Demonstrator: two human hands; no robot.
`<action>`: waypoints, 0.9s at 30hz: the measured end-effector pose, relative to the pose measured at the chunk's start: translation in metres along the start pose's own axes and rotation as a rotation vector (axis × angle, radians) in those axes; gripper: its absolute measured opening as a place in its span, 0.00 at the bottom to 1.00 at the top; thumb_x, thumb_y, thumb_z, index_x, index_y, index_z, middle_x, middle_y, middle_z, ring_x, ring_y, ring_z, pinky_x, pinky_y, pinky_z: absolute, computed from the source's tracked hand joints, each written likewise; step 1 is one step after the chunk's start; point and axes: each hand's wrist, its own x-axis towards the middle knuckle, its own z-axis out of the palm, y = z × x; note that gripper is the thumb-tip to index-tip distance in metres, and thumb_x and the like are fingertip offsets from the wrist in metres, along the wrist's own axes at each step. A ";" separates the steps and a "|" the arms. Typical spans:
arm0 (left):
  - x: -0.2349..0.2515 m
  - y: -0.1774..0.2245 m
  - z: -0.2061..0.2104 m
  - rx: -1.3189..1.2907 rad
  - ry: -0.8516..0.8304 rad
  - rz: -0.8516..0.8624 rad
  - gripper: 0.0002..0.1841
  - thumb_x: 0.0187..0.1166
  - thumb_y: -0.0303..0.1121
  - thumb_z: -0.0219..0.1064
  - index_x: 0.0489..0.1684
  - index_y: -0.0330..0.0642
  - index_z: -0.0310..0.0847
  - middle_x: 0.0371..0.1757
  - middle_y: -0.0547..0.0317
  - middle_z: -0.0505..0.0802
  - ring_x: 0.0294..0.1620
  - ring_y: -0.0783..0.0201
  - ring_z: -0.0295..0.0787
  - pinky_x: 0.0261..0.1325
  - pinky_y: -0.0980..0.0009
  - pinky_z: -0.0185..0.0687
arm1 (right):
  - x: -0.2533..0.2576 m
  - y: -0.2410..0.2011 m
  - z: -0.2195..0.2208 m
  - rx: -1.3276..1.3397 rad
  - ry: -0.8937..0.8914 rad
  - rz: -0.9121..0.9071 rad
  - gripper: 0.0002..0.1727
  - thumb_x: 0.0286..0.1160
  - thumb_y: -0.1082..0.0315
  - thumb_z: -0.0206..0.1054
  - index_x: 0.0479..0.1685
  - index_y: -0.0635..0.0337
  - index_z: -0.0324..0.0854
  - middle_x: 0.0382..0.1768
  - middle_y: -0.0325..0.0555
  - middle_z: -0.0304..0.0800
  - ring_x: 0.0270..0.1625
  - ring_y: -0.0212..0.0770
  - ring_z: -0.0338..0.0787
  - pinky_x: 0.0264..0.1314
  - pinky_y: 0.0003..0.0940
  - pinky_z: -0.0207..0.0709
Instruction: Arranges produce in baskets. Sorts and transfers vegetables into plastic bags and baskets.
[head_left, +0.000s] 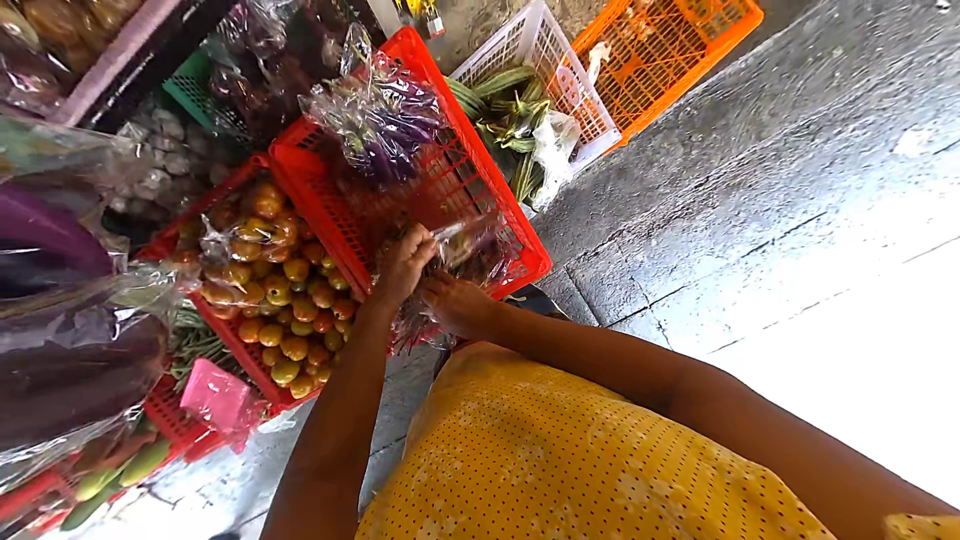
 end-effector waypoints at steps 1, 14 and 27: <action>-0.011 0.001 0.007 0.035 -0.016 -0.048 0.12 0.90 0.33 0.55 0.43 0.35 0.80 0.39 0.52 0.87 0.40 0.62 0.84 0.49 0.59 0.82 | -0.003 0.000 0.000 0.018 -0.002 0.005 0.23 0.89 0.58 0.59 0.74 0.63 0.78 0.77 0.58 0.79 0.83 0.60 0.73 0.79 0.57 0.74; -0.051 -0.011 0.059 0.087 0.170 -0.167 0.15 0.86 0.37 0.59 0.51 0.34 0.88 0.49 0.48 0.93 0.53 0.58 0.90 0.64 0.57 0.84 | 0.045 0.022 -0.120 0.268 0.189 0.150 0.19 0.88 0.56 0.61 0.50 0.64 0.88 0.47 0.62 0.92 0.54 0.62 0.91 0.60 0.67 0.81; -0.075 -0.010 0.089 0.034 0.218 -0.119 0.11 0.78 0.37 0.70 0.42 0.37 0.90 0.46 0.52 0.93 0.53 0.61 0.90 0.63 0.64 0.84 | 0.212 0.029 -0.133 0.353 0.564 0.425 0.37 0.70 0.59 0.76 0.80 0.63 0.71 0.73 0.64 0.81 0.77 0.65 0.79 0.75 0.68 0.71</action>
